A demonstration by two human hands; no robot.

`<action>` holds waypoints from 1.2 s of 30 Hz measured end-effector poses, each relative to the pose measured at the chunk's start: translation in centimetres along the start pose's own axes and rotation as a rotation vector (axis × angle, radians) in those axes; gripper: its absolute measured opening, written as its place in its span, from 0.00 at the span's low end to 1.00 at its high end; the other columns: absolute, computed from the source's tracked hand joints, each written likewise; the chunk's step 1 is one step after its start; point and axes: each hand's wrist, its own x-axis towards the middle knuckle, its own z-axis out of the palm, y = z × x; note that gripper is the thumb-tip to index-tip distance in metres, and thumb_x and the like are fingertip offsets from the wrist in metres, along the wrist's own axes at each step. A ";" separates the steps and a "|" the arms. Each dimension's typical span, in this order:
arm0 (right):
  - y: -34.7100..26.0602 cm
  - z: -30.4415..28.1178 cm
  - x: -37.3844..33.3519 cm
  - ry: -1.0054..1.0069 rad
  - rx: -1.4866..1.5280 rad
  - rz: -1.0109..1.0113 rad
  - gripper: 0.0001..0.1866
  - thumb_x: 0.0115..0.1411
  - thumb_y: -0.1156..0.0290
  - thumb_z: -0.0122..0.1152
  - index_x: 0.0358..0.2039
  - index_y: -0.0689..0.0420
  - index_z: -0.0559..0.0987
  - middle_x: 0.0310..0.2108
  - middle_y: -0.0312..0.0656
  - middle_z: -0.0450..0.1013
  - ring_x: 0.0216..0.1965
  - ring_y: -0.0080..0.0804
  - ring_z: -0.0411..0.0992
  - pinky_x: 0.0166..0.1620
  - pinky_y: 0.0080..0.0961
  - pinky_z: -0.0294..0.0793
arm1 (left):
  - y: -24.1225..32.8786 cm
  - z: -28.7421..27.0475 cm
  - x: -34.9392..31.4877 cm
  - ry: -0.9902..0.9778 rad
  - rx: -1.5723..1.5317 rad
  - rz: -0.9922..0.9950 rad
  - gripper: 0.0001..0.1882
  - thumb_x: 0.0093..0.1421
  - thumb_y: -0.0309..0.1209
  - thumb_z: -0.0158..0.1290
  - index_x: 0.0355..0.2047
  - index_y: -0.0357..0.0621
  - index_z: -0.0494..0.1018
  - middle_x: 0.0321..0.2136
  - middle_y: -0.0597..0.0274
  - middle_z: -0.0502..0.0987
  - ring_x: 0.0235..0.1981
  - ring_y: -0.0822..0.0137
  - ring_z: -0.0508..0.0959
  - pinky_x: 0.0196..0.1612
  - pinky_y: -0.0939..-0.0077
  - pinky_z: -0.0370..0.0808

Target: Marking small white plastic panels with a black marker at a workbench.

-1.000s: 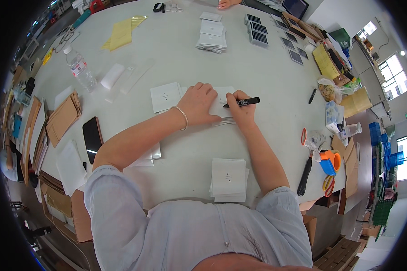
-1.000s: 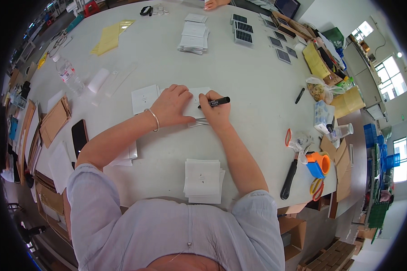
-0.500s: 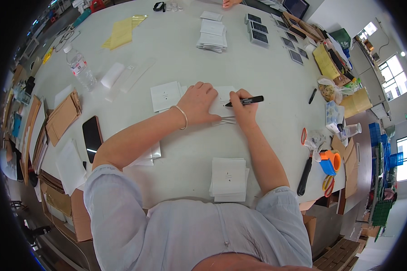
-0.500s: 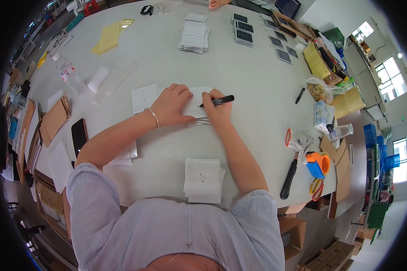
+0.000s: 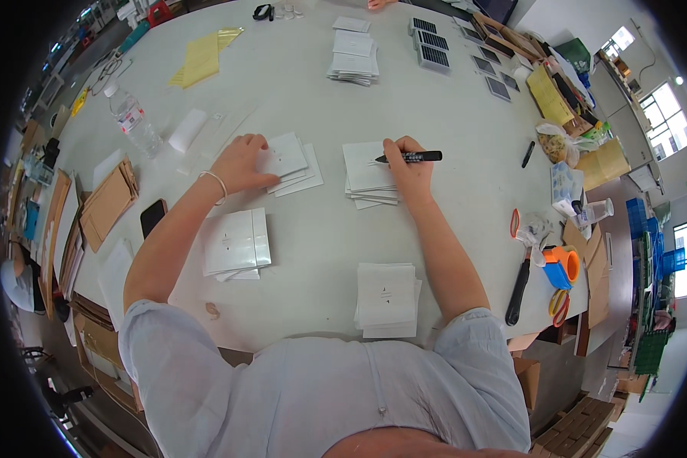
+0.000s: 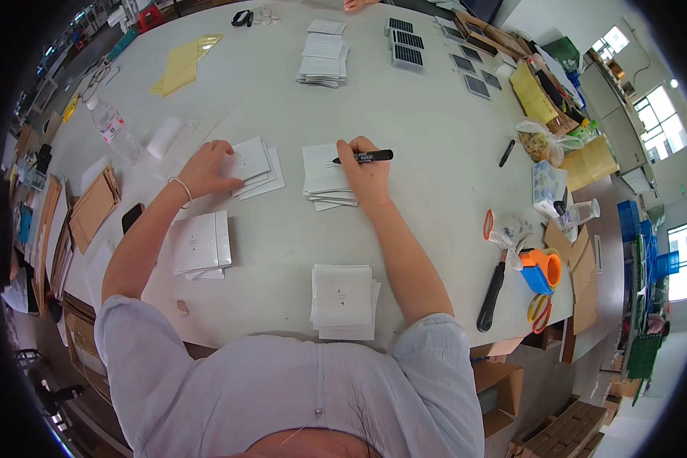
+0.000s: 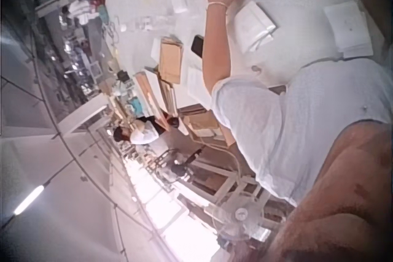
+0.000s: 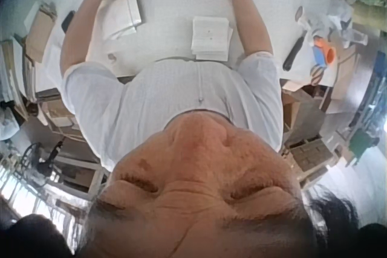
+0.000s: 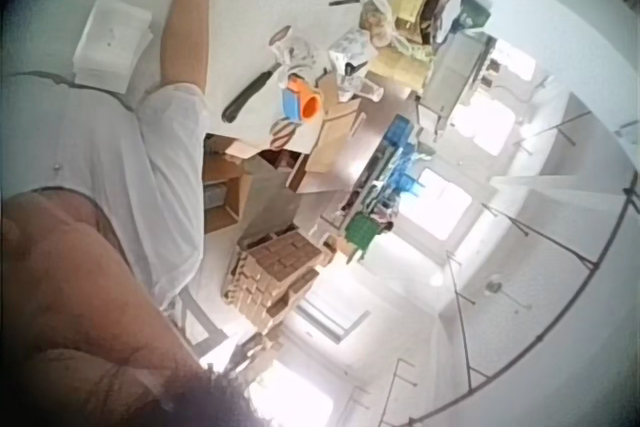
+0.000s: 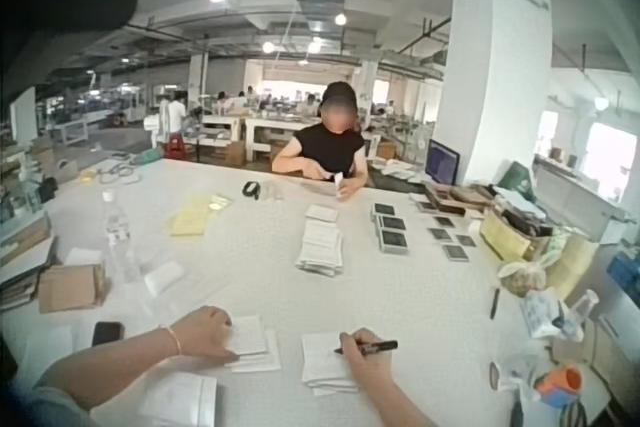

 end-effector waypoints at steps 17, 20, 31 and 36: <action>0.3 0.6 0.3 -0.042 -0.299 -0.035 0.15 0.54 0.61 0.64 0.21 0.59 0.74 0.17 0.35 0.70 0.19 0.22 0.63 0.25 0.21 0.64 | 11.5 3.8 3.8 -0.038 -0.061 0.329 0.40 0.44 0.51 0.61 0.51 0.37 0.65 0.55 0.49 0.64 0.59 0.52 0.61 0.60 0.62 0.57; 0.6 0.6 0.3 -0.038 -0.354 -0.054 0.16 0.54 0.60 0.63 0.21 0.59 0.74 0.16 0.36 0.70 0.18 0.23 0.63 0.25 0.22 0.64 | 11.8 3.6 3.6 -0.027 -0.068 0.330 0.38 0.45 0.50 0.61 0.51 0.37 0.66 0.55 0.49 0.64 0.59 0.52 0.62 0.60 0.62 0.57; 1.2 0.3 -0.3 -0.022 -0.108 -0.082 0.16 0.55 0.69 0.61 0.15 0.60 0.68 0.12 0.31 0.62 0.17 0.16 0.56 0.21 0.21 0.57 | 11.6 3.9 3.5 -0.001 -0.064 0.340 0.37 0.45 0.49 0.61 0.49 0.38 0.66 0.54 0.48 0.65 0.58 0.51 0.63 0.60 0.61 0.58; 1.6 0.4 -0.3 -0.012 -0.180 -0.097 0.16 0.55 0.70 0.61 0.15 0.60 0.68 0.11 0.31 0.61 0.16 0.17 0.55 0.21 0.21 0.57 | 11.6 4.0 3.6 0.018 -0.049 0.354 0.36 0.45 0.49 0.62 0.49 0.38 0.67 0.54 0.48 0.65 0.57 0.51 0.63 0.60 0.62 0.59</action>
